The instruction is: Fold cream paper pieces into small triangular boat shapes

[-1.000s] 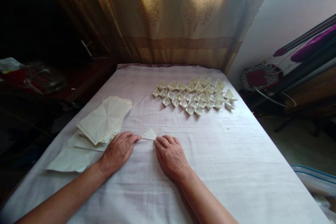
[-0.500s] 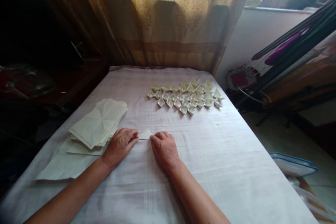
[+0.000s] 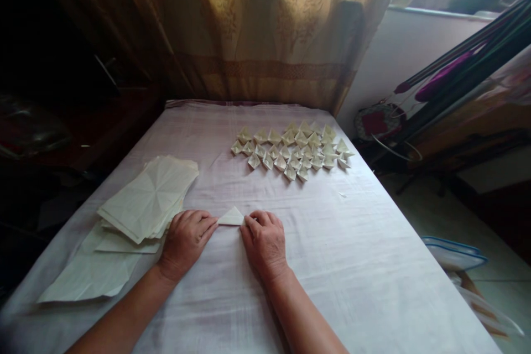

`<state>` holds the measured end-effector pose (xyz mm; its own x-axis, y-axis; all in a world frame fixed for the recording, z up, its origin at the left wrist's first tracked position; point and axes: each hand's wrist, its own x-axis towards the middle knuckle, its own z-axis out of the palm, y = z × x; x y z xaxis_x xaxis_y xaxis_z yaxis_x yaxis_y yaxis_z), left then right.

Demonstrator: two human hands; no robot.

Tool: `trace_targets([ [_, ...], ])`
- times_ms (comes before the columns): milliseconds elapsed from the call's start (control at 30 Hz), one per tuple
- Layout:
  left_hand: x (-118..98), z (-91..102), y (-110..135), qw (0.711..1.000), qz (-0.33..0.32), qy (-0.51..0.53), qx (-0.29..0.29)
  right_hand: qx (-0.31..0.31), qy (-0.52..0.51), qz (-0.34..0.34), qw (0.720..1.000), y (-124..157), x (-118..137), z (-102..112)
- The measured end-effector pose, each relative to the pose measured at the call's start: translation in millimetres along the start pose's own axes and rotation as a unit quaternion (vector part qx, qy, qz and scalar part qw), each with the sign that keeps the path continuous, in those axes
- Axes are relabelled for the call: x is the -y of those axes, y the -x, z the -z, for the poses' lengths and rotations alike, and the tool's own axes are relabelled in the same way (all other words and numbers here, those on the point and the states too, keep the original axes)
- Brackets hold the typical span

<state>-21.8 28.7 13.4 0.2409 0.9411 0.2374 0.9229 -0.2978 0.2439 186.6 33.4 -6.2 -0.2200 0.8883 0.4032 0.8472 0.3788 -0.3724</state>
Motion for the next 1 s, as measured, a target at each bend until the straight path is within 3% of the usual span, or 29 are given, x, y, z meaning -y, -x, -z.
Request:
trace_targets([
  [367, 3.9, -8.8, 4.1, 0.998, -0.055, 0.020, -0.021, -0.010, 0.002, 0.041, 0.999, 1.3, 2.1, 1.2],
  [667, 2.6, -9.5, 2.2, 0.992, -0.045, 0.107, -0.050, -0.017, -0.030, -0.002, 0.999, 1.5, 5.5, 1.0],
  [867, -8.7, 2.4, -10.3, 0.977, 0.061, 0.204, 0.007, -0.012, -0.021, -0.039, 0.999, -6.6, 9.2, 0.9],
  [1000, -13.8, 9.1, -20.8, 0.978, 0.099, 0.180, 0.026, -0.033, -0.030, -0.046, 0.998, -13.6, 12.1, -1.7],
])
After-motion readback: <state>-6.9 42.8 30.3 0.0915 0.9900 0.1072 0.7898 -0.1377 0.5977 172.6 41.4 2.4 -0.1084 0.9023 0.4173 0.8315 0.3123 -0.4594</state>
